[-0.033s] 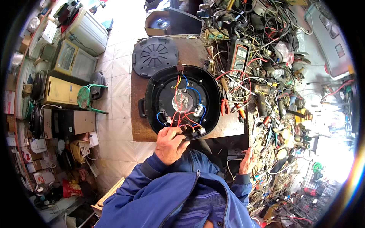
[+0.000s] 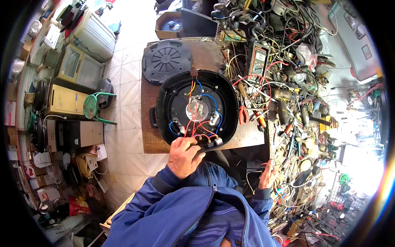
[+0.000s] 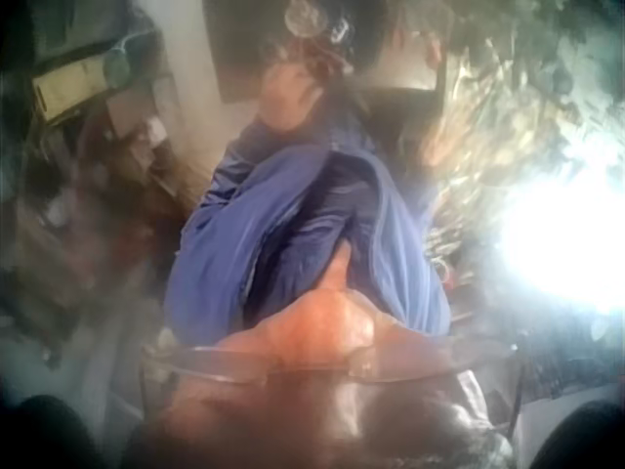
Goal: The person repairs a circular electronic device by connecting wires inside its casing. They use a multimeter to test the connections and then secure the casing with a power drill. The task involves handling wires, a multimeter, and a drill in a cluttered workshop environment.
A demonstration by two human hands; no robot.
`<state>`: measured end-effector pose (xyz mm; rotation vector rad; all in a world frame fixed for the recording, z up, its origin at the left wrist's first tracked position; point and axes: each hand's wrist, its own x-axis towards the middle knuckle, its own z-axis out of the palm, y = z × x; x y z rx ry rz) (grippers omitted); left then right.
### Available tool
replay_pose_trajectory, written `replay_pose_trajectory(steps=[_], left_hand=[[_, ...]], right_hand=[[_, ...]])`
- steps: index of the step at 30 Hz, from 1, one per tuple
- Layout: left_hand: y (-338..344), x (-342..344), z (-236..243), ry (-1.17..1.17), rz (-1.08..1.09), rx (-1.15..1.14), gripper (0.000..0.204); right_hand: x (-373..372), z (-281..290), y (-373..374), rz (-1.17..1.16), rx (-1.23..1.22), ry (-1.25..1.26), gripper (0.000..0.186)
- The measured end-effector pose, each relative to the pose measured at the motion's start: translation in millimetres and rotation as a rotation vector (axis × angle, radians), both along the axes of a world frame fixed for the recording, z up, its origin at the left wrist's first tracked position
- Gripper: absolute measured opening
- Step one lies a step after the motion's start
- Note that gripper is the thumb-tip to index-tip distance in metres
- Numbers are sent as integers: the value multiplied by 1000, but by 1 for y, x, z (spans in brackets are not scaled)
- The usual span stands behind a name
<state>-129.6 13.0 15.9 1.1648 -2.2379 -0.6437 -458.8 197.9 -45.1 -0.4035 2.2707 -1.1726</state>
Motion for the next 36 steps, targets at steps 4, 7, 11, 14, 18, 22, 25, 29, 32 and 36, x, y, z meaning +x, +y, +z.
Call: replay_pose_trajectory(steps=[4, 7, 11, 14, 18, 22, 25, 29, 32, 36], left_hand=[[-4, 3, 1, 29, -55, 5, 26], [-8, 7, 7, 55, -85, -23, 25], [-24, 7, 15, 83, -97, -78, 22], [-35, 3, 20, 53, -27, -156, 26], [-41, 8, 6, -47, -11, -222, 38], [-46, 15, -6, -125, -100, -224, 43], [-48, 16, -8, -163, -154, -224, 41], [-52, 13, -10, -116, -243, -286, 38], [-56, 25, -14, -102, -346, -334, 40], [-54, 23, -16, -28, -466, -320, 42]], right_hand=[[14, -13, -1, -229, -286, -184, 42], [22, -20, -19, -210, -405, -363, 31], [29, -59, -52, -142, -414, -519, 33], [36, -89, -86, -70, -398, -554, 36], [49, -124, -142, 73, -344, -427, 35], [55, -149, -175, 170, -261, -57, 37], [58, -134, -179, 177, -159, -12, 40], [70, -116, -177, 149, -69, 323, 35], [97, -103, -150, 7, -18, 440, 29], [153, -134, -54, -146, 10, 320, 35]])
